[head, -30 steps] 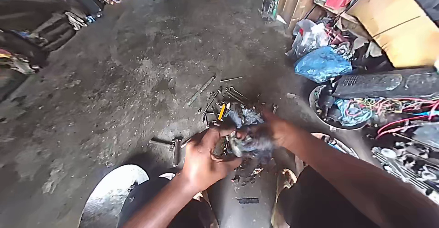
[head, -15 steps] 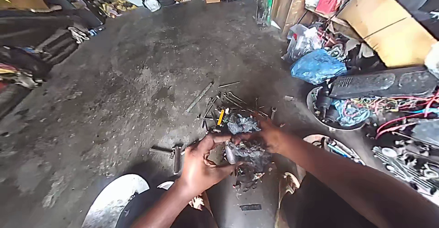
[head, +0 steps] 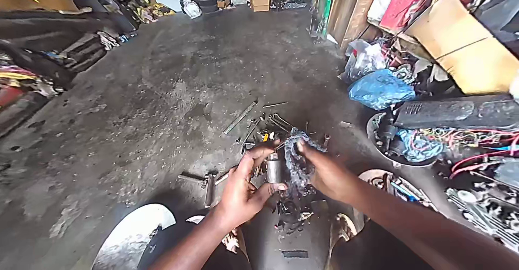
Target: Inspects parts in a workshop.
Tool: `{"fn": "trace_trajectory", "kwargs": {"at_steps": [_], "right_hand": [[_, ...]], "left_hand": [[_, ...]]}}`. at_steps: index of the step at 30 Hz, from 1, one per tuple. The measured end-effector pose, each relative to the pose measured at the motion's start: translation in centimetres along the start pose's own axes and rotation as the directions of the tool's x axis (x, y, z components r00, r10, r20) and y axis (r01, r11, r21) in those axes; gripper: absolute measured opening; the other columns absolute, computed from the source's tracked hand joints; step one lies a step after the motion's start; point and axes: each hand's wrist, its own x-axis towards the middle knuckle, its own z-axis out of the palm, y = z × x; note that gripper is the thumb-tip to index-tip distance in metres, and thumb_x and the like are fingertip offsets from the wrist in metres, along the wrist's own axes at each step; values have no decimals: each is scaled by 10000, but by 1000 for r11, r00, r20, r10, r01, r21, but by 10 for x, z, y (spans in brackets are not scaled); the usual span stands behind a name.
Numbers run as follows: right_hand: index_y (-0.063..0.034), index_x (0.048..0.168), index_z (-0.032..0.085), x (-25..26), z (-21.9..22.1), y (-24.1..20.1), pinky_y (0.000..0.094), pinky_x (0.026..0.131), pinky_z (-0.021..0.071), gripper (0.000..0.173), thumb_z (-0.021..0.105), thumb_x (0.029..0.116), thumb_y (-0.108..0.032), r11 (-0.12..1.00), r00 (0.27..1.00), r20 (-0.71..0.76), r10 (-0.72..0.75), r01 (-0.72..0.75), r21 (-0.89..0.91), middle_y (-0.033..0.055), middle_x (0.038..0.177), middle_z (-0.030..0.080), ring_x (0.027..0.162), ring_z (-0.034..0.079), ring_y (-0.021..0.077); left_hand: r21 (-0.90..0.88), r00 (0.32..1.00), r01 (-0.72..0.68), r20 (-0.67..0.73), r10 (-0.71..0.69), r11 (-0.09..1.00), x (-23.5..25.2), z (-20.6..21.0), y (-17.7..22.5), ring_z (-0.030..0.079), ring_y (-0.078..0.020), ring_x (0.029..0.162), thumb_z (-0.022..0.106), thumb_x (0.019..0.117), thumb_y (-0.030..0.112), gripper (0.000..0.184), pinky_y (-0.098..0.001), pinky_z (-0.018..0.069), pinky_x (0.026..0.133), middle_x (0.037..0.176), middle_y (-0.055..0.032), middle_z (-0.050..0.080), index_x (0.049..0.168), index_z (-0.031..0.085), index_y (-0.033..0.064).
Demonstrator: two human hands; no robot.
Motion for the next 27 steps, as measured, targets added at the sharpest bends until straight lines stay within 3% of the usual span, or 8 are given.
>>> {"fn": "trace_trajectory", "kwargs": {"at_steps": [2, 5, 8, 11, 15, 18, 22, 27], "right_hand": [[-30, 1335, 548, -4, 2, 6, 424, 974, 586, 352, 508, 1081, -269, 1000, 993, 115, -16, 13, 23, 125, 1192, 681, 1104, 683, 208], [-18, 1266, 589, -8, 8, 10, 359, 935, 598, 368, 727, 938, -116, 992, 971, 226, -80, 100, -80, 83, 1095, 714, 1019, 702, 162], [3, 1272, 592, -9, 7, 9, 328, 921, 617, 546, 838, 784, 13, 977, 988, 141, -57, 84, -195, 77, 1099, 726, 1013, 716, 148], [4, 1325, 566, -3, -2, 12, 304, 953, 599, 629, 876, 782, -66, 945, 993, 110, -33, 67, -319, 64, 1165, 704, 1058, 697, 115], [10, 1260, 604, -3, -2, 17, 255, 947, 570, 578, 891, 775, -122, 897, 997, 78, -21, 53, -439, 68, 1135, 695, 1037, 675, 63], [13, 1252, 625, -2, -1, 15, 241, 960, 542, 555, 884, 796, -168, 856, 997, 64, -46, 73, -511, 76, 1147, 681, 1055, 648, 52], [37, 1194, 631, 1, 1, 14, 247, 915, 593, 443, 841, 814, -48, 919, 984, 25, -177, 174, -353, 57, 1060, 727, 979, 698, 61], [-38, 1255, 593, 26, -2, 11, 361, 836, 611, 289, 640, 1021, -201, 999, 982, -188, 37, -39, -8, 98, 1066, 706, 956, 703, 182]], "left_hand": [[63, 1000, 3, 25, -5, 998, 1, 1, -1, 599, -264, 1306, 804, 901, 282, 664, -440, 519, 1118, 1393, -165, 612, 1380, 479, -43], [127, 998, -4, 57, -3, 992, -1, 5, -4, 657, -148, 1190, 728, 910, 172, 591, -353, 560, 1044, 1291, -122, 669, 1379, 465, -71], [266, 995, -29, 99, 3, 964, -5, 6, -1, 633, -119, 1224, 711, 883, 146, 634, -314, 545, 1056, 1348, -116, 639, 1432, 443, -22], [475, 997, -57, 76, 23, 878, -5, 6, -1, 583, -211, 1316, 765, 817, 236, 542, -373, 509, 1090, 1411, -134, 614, 1320, 627, 88], [546, 999, -41, 53, 14, 837, -8, 5, 0, 643, -143, 1137, 780, 783, 304, 436, -276, 553, 968, 1212, -121, 664, 1167, 710, 109], [394, 996, 60, 36, -80, 917, -12, 1, -2, 668, -114, 1107, 819, 755, 259, 467, -272, 596, 906, 1261, -82, 666, 1184, 710, 112], [-267, 973, 223, 9, -229, 938, -5, -1, -3, 713, -252, 1037, 935, 685, 110, 745, -380, 635, 899, 1288, -111, 659, 1357, 615, 68], [-318, 989, 145, 4, -151, 937, 4, -19, -6, 668, -282, 1083, 955, 690, 166, 1084, -406, 574, 972, 1223, -127, 670, 1569, 321, 122]]}}
